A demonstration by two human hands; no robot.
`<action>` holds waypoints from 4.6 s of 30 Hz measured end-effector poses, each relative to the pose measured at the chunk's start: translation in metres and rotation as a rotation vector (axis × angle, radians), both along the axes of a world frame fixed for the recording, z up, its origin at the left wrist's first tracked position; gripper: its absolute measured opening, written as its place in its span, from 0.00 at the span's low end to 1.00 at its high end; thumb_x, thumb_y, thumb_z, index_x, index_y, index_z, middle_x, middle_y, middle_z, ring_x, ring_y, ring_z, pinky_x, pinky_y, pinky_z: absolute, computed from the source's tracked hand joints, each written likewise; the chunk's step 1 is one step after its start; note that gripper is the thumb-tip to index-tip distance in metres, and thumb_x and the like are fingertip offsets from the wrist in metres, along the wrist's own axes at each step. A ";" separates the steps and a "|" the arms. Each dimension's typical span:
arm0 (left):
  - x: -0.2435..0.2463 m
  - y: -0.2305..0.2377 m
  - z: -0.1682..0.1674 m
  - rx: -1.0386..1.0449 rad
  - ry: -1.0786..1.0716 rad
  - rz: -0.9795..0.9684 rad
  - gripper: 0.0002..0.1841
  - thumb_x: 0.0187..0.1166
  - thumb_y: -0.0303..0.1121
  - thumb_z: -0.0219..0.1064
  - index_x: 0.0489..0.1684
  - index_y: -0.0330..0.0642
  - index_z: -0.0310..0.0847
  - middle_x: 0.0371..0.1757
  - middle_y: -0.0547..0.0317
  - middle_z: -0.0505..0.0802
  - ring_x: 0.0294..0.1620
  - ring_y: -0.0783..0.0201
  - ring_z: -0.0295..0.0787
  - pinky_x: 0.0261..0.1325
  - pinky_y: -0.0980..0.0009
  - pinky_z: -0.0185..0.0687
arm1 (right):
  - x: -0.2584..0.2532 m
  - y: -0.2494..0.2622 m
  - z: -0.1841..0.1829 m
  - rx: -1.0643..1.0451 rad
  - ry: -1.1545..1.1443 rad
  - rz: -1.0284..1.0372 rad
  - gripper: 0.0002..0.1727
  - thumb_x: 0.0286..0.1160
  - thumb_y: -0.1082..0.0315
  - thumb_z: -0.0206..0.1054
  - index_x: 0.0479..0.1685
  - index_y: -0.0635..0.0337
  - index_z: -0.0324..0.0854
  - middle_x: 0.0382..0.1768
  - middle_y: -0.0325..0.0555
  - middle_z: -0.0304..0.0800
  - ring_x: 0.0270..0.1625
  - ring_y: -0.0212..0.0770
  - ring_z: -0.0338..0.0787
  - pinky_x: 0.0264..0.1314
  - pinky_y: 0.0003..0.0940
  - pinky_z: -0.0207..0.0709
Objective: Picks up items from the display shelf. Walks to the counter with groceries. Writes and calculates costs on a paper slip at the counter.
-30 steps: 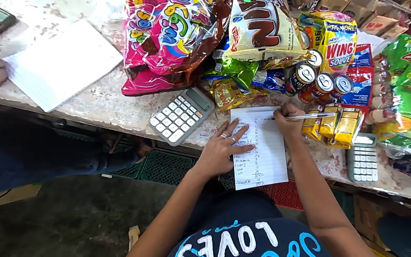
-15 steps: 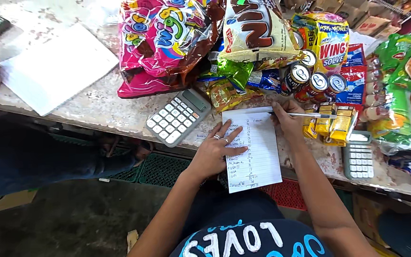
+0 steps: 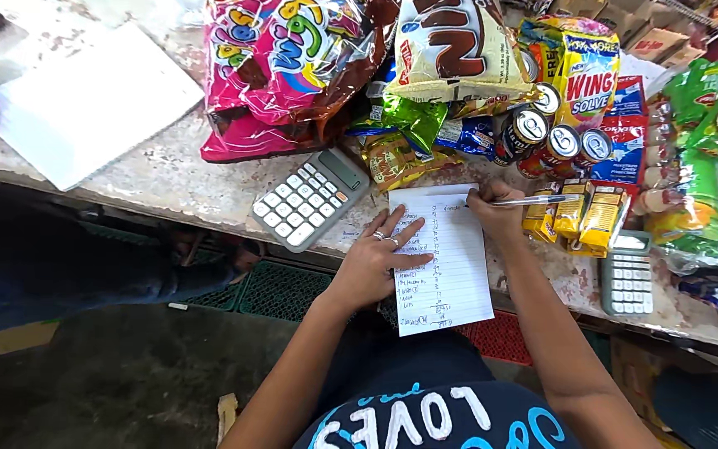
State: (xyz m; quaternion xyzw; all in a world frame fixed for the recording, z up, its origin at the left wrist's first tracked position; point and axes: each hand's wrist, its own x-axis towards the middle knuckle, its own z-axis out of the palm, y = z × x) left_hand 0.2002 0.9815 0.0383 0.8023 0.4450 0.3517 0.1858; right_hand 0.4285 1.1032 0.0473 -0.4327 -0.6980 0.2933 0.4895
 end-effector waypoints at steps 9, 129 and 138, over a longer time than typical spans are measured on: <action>0.001 -0.001 0.002 -0.010 0.012 0.002 0.12 0.78 0.40 0.68 0.49 0.61 0.98 0.73 0.47 0.88 0.84 0.32 0.70 0.84 0.32 0.60 | 0.001 -0.001 -0.002 0.023 -0.069 -0.023 0.18 0.58 0.79 0.68 0.08 0.56 0.66 0.13 0.29 0.71 0.18 0.17 0.67 0.22 0.14 0.59; 0.010 0.008 0.016 -0.038 0.046 -0.030 0.15 0.77 0.37 0.62 0.48 0.52 0.98 0.74 0.35 0.85 0.86 0.19 0.58 0.85 0.29 0.44 | 0.260 -0.190 -0.008 0.055 -0.487 -0.811 0.14 0.85 0.62 0.60 0.37 0.48 0.91 0.45 0.34 0.94 0.62 0.38 0.88 0.76 0.47 0.71; 0.010 0.009 0.020 -0.050 0.058 -0.064 0.15 0.76 0.35 0.62 0.48 0.48 0.98 0.74 0.30 0.84 0.84 0.15 0.57 0.83 0.25 0.43 | 0.237 -0.161 -0.003 0.088 -0.578 -0.776 0.13 0.87 0.63 0.59 0.41 0.53 0.90 0.44 0.37 0.95 0.66 0.46 0.87 0.75 0.53 0.70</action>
